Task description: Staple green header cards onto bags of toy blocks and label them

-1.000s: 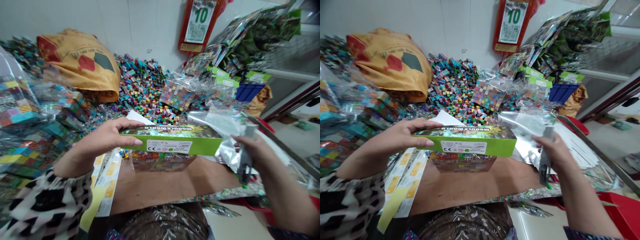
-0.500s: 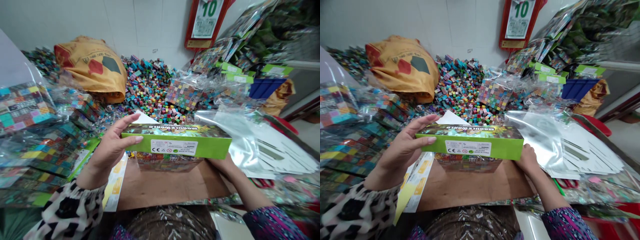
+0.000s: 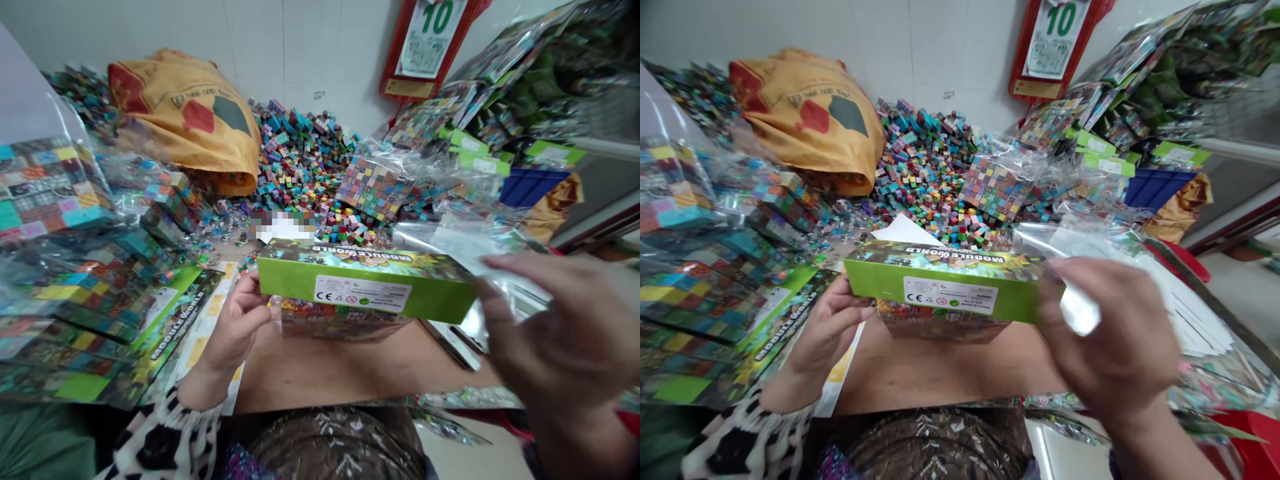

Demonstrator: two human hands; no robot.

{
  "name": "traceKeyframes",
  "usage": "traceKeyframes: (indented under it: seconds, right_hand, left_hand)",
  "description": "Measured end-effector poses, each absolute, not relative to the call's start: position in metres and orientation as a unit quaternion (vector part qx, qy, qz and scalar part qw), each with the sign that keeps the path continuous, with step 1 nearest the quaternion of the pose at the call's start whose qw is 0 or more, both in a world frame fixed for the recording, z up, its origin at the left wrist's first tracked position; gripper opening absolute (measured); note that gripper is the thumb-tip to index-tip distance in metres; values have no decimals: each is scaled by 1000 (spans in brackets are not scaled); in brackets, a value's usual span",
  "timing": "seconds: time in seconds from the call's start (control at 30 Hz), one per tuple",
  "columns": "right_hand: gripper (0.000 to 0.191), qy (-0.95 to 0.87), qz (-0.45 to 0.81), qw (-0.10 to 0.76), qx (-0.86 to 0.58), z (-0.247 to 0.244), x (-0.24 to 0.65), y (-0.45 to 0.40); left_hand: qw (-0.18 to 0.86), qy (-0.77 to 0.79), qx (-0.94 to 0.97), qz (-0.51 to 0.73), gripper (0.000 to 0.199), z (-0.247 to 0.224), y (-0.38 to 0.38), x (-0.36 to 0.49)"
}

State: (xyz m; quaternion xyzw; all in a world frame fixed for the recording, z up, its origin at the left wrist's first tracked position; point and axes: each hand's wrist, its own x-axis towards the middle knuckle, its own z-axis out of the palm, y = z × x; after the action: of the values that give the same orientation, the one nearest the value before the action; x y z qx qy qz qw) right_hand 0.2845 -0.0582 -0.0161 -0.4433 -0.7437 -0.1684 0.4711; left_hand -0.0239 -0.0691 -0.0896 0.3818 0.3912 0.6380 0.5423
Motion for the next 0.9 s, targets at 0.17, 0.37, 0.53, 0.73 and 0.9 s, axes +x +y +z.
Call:
traceKeyframes:
  seconds: [0.17,0.37,0.53,0.73,0.9]
  right_hand:
    - [48,-894,-317,200,-244,-23,213,-66]
    - [38,-884,-364,170,-238,-26,177,-44]
    - [41,-887,-386,97,-234,-23,170,-42]
    - [43,-900,-385,51,-197,-20,173,-35]
    - [40,-917,-352,13,-189,-9,173,-27]
  left_hand:
    - [530,404,389,636,39,-98,-60,-13]
    - [528,385,403,641,30,-99,-49,-12]
    - [509,400,392,653,28,-105,-46,-12]
    - [483,419,404,654,27,-106,-45,-13]
    - [456,440,413,654,28,-104,-46,-14]
